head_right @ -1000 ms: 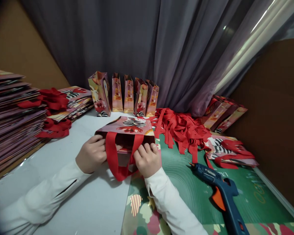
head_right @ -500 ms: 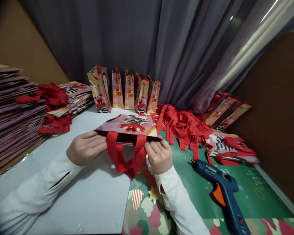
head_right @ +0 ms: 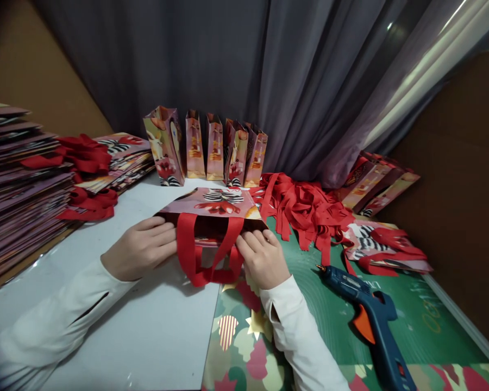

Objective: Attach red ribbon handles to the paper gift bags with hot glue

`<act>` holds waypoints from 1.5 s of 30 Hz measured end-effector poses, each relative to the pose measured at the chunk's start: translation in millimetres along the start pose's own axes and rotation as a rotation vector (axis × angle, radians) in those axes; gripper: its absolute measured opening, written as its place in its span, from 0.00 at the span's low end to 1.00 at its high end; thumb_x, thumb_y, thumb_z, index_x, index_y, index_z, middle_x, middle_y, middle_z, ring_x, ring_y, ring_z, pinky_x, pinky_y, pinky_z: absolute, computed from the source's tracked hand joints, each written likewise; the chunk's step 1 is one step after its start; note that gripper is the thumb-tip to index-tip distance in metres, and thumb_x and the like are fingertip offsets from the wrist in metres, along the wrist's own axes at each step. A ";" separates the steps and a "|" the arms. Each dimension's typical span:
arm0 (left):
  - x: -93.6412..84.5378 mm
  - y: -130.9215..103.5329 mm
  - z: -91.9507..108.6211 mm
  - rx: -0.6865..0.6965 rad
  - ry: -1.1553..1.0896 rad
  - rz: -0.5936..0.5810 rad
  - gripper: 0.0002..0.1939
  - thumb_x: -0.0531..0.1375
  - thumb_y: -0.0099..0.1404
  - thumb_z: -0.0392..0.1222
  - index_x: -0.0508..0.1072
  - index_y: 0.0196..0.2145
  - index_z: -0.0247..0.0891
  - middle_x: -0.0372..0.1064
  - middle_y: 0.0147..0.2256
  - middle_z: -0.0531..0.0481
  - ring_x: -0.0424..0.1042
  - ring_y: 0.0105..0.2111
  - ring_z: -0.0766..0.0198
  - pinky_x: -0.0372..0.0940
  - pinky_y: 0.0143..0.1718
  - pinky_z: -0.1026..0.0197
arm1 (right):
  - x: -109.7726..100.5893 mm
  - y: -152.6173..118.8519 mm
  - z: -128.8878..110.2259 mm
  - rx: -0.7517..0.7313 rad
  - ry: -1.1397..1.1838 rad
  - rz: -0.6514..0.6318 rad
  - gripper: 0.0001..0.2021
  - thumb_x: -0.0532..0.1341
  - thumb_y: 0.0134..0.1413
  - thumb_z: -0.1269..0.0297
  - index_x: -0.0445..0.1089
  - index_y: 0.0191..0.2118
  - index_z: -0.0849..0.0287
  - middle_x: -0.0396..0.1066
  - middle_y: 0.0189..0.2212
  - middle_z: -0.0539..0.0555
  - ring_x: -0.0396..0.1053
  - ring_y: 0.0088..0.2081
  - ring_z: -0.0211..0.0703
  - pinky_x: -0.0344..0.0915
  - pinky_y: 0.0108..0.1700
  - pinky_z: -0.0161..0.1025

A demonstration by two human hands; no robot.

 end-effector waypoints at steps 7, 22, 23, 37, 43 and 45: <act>-5.7 -3.1 -4.6 -0.060 0.029 0.059 0.19 0.47 0.69 0.29 0.66 0.23 0.39 0.68 0.23 0.53 0.65 0.24 0.67 0.60 0.33 0.61 | -16.0 -0.5 2.0 0.050 -0.029 0.169 0.12 0.51 0.62 0.75 0.68 0.30 0.59 0.68 0.22 0.50 0.58 0.26 0.38 0.51 0.37 0.39; -5.2 3.5 7.3 -0.003 0.034 -0.040 0.20 0.48 0.68 0.30 0.67 0.20 0.38 0.62 0.21 0.52 0.61 0.25 0.64 0.60 0.36 0.58 | -1.6 0.5 -3.2 0.060 0.027 -0.024 0.10 0.52 0.57 0.72 0.71 0.33 0.61 0.68 0.27 0.54 0.57 0.31 0.44 0.51 0.41 0.43; -4.1 2.6 7.4 -0.004 0.029 -0.037 0.20 0.48 0.69 0.31 0.68 0.21 0.38 0.63 0.21 0.51 0.62 0.26 0.63 0.60 0.37 0.58 | 0.4 -0.6 -3.5 0.061 0.018 -0.034 0.10 0.52 0.57 0.72 0.71 0.34 0.60 0.68 0.27 0.54 0.57 0.32 0.44 0.51 0.41 0.43; 32.7 -1.4 35.1 -0.295 0.050 -0.238 0.12 0.56 0.62 0.29 0.77 0.39 0.37 0.76 0.32 0.43 0.71 0.36 0.54 0.62 0.41 0.52 | 15.5 5.0 -32.3 0.065 -0.021 -0.074 0.09 0.59 0.53 0.74 0.74 0.29 0.55 0.71 0.32 0.55 0.59 0.39 0.46 0.49 0.47 0.44; 37.2 -8.4 32.3 -0.302 0.005 -0.244 0.13 0.57 0.63 0.31 0.76 0.43 0.39 0.77 0.37 0.44 0.73 0.39 0.52 0.63 0.41 0.50 | 22.9 -1.7 -33.7 0.062 -0.026 -0.031 0.11 0.59 0.56 0.73 0.73 0.26 0.55 0.71 0.31 0.53 0.59 0.40 0.45 0.48 0.47 0.44; 38.3 -11.0 28.7 -0.295 -0.010 -0.263 0.14 0.58 0.63 0.31 0.75 0.45 0.39 0.77 0.37 0.44 0.73 0.38 0.52 0.64 0.40 0.50 | 21.3 -3.3 -32.7 0.043 -0.035 0.003 0.12 0.57 0.57 0.73 0.74 0.27 0.54 0.71 0.31 0.53 0.59 0.41 0.45 0.49 0.48 0.43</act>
Point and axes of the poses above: each hand's wrist, its own y-axis towards the middle knuckle, its own x-axis out of the palm, z = x × y, the point moved 8 cm from there along y, towards the middle knuckle
